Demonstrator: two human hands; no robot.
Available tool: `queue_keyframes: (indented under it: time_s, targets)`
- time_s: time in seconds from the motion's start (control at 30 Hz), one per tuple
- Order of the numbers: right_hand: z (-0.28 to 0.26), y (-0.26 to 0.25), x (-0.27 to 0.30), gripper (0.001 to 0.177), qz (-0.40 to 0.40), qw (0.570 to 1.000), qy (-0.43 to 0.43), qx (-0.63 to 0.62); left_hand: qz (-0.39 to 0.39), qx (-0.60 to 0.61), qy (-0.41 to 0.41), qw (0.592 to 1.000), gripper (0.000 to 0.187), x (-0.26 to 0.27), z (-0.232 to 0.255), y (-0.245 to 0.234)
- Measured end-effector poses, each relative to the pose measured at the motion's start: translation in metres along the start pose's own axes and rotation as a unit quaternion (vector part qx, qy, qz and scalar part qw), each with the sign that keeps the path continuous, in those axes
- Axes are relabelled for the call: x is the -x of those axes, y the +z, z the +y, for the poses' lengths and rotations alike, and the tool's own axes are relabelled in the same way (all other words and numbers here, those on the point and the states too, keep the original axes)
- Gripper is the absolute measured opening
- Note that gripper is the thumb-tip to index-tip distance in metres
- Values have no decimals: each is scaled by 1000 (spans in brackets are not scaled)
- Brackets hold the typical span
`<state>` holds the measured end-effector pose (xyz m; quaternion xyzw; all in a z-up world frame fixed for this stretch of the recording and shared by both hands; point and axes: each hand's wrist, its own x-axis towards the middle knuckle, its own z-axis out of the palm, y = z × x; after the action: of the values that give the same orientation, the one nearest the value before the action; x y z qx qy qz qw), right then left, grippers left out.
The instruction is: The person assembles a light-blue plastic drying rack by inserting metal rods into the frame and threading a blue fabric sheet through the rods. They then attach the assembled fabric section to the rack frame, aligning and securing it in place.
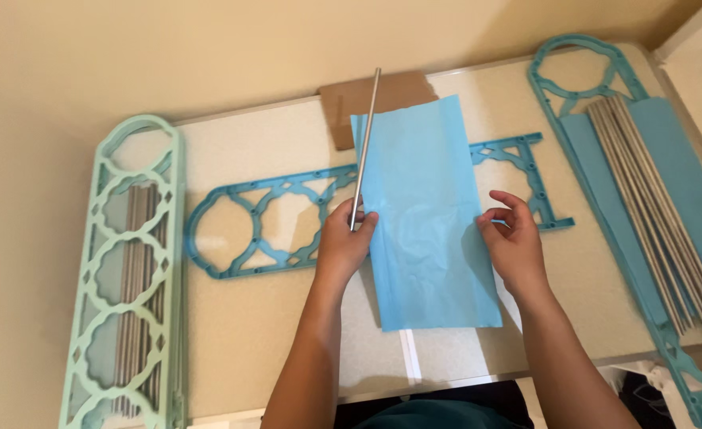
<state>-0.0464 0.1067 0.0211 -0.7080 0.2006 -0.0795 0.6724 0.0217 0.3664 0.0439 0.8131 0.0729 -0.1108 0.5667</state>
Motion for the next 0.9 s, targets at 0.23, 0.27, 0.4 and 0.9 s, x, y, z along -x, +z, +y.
queue_keyframes:
  time_s: [0.23,0.27,0.4,0.9]
  targets:
    - [-3,59,-1,48,-45,990,-83,107,149,-21,120,981,38,0,-44,-42]
    - [-5,65,2,47,-39,978,-105,176,162,-24,93,982,38,3,-48,-48]
    - [-14,79,20,44,-6,897,-320,304,166,12,15,986,41,26,-47,-61]
    - [-46,49,42,30,-131,988,-69,-46,-190,26,181,965,48,117,9,38]
